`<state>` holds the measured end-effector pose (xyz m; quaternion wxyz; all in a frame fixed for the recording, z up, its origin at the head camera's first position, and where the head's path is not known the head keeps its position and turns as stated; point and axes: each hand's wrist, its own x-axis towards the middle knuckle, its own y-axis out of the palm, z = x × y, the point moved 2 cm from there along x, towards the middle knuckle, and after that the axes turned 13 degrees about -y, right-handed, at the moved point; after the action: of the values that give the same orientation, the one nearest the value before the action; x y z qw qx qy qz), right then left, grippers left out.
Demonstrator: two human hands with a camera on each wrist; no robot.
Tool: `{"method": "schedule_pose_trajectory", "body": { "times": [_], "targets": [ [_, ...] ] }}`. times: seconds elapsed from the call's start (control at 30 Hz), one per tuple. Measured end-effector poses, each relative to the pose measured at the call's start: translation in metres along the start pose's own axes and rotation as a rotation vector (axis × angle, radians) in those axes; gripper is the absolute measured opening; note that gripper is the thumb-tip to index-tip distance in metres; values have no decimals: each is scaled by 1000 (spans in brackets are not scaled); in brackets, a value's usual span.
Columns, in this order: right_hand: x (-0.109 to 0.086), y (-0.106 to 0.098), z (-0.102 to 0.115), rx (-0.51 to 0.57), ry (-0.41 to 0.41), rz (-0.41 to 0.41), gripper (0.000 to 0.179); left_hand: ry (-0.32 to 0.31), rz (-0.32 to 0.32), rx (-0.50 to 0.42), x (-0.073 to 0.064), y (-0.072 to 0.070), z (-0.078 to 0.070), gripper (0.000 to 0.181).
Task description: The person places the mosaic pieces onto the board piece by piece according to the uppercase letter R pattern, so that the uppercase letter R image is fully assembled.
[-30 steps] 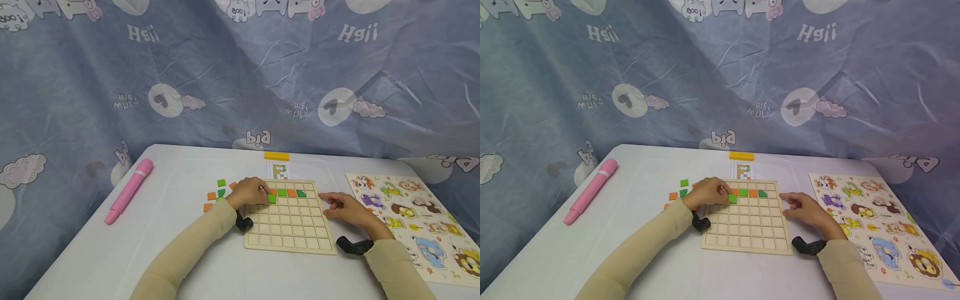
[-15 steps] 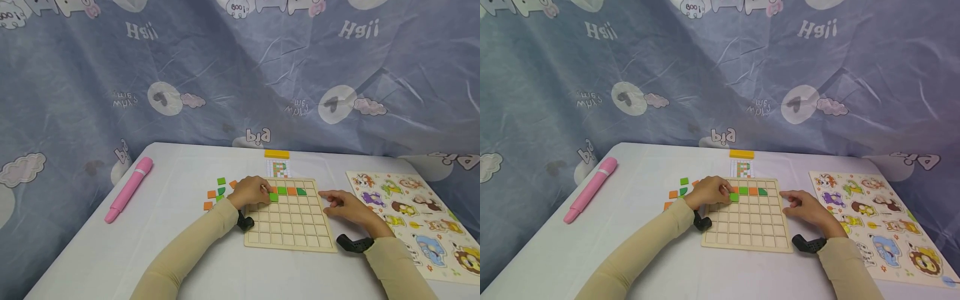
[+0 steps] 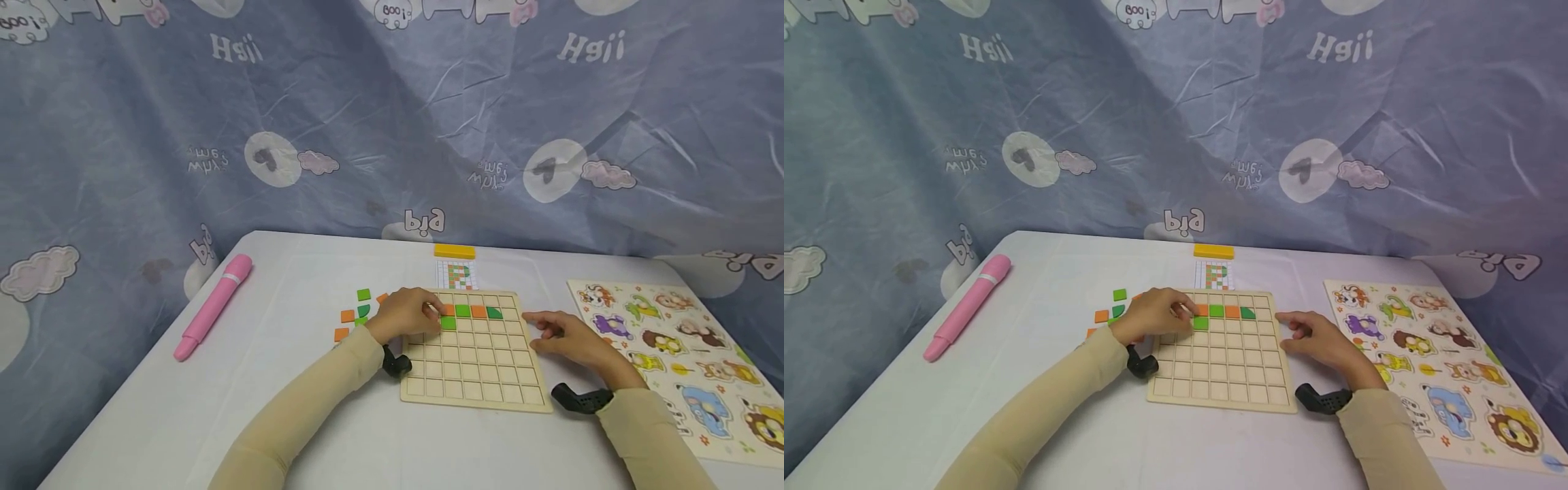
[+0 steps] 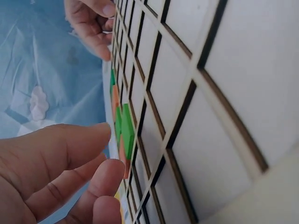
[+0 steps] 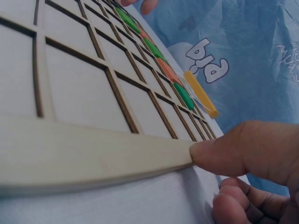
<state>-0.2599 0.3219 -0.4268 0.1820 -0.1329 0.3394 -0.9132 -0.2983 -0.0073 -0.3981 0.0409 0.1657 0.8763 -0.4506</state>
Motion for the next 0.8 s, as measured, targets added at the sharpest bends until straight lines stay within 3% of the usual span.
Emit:
{"method": "schedule_pose_trajectory", "body": {
  "times": [0.17, 0.37, 0.8],
  "targets": [
    [0, 1, 0, 7, 6, 1, 59, 38, -13, -51, -11, -11, 11, 27],
    [1, 1, 1, 8, 10, 6, 59, 140, -53, -112, -24, -28, 32, 29],
    [1, 0, 0, -2, 2, 5, 59, 238, -64, -291, -48, -60, 99, 32]
  ]
}}
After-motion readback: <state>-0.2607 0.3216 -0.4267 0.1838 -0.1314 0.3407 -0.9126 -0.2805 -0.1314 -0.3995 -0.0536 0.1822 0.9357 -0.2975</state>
